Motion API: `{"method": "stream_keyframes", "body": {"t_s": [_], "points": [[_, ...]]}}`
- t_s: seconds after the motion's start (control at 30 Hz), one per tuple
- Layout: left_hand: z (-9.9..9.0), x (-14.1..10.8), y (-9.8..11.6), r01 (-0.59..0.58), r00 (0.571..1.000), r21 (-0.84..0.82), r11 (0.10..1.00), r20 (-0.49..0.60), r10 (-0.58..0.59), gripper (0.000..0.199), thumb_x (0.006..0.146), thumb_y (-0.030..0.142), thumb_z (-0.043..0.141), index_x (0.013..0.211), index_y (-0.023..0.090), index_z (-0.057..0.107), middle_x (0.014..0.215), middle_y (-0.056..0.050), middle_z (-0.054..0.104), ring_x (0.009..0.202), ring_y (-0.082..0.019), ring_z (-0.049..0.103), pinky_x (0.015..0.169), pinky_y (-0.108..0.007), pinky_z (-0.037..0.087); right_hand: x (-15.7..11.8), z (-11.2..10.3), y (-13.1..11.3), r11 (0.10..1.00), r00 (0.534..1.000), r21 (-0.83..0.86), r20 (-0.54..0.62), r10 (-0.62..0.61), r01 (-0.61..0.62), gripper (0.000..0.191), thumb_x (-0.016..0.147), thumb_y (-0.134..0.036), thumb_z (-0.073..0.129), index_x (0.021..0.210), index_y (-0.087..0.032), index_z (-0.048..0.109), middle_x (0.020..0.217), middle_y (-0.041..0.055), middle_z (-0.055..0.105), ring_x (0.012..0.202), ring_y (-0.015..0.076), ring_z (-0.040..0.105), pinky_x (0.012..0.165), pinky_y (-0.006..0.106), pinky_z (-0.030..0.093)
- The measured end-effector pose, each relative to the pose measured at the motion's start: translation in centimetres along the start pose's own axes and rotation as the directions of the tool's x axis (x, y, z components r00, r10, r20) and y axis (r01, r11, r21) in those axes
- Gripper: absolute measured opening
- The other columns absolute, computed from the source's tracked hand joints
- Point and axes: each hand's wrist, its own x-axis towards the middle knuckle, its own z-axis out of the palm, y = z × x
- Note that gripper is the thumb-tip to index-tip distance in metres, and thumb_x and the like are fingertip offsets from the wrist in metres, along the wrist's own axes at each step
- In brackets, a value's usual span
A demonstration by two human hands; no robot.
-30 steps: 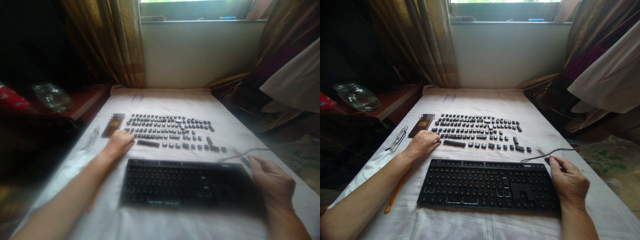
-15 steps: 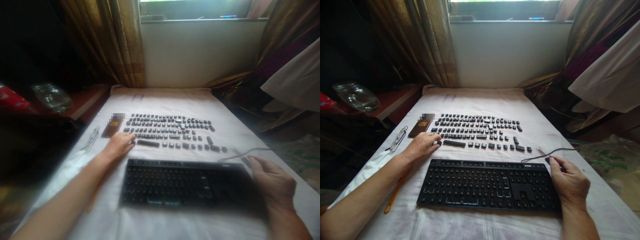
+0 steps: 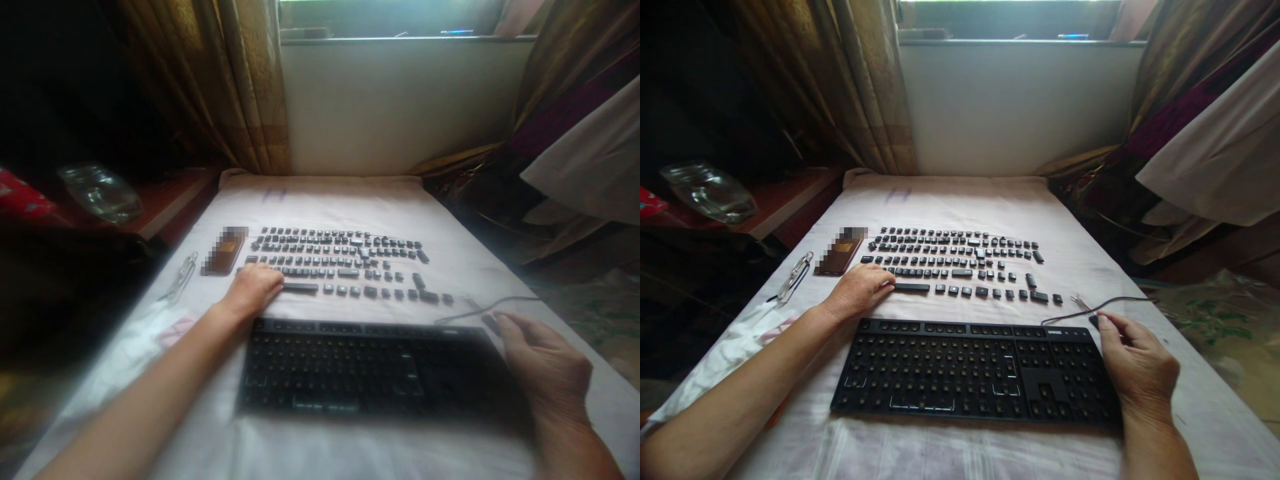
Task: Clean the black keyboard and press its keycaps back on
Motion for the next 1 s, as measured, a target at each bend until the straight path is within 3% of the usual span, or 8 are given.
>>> {"method": "stream_keyframes", "body": {"t_s": [0.23, 0.67, 1.0], "points": [[-0.1, 0.0, 0.3, 0.009, 1.0, -0.002, 1.0, 0.017, -0.009, 0.009, 0.087, 0.031, 0.062, 0.09, 0.025, 0.067, 0.089, -0.002, 0.072, 0.088, -0.022, 0.064, 0.079, -0.034, 0.045, -0.3, -0.5, -0.8, 1.0, 0.999, -0.005, 0.04, 0.014, -0.014, 0.058, 0.065, -0.056, 0.046, 0.093, -0.014, 0.077, 0.101, 0.0153, 0.076, 0.086, 0.0313, 0.07, 0.086, 0.039, 0.051], [0.1, -0.2, 0.3, -0.012, 1.0, -0.049, 0.999, 0.01, 0.013, 0.02, 0.087, 0.03, 0.059, 0.103, 0.025, 0.07, 0.104, -0.003, 0.075, 0.099, -0.024, 0.066, 0.087, -0.037, 0.048, -0.3, -0.6, -1.1, 0.999, 0.992, 0.039, 0.123, 0.028, -0.033, 0.041, 0.068, -0.05, 0.051, 0.085, -0.02, 0.074, 0.102, 0.0132, 0.077, 0.085, 0.0315, 0.069, 0.086, 0.041, 0.052], [-0.9, -1.8, -0.4, 0.007, 0.991, -0.11, 0.994, -0.13, -0.021, 0.022, 0.089, 0.032, 0.058, 0.105, 0.025, 0.072, 0.102, -0.005, 0.076, 0.098, -0.024, 0.068, 0.088, -0.037, 0.051, 1.2, -0.5, -2.5, 0.967, 0.958, -0.017, 0.145, -0.247, 0.252, 0.032, 0.074, -0.045, 0.053, 0.082, -0.024, 0.076, 0.093, 0.0089, 0.077, 0.081, 0.0289, 0.07, 0.076, 0.04, 0.055]]}}
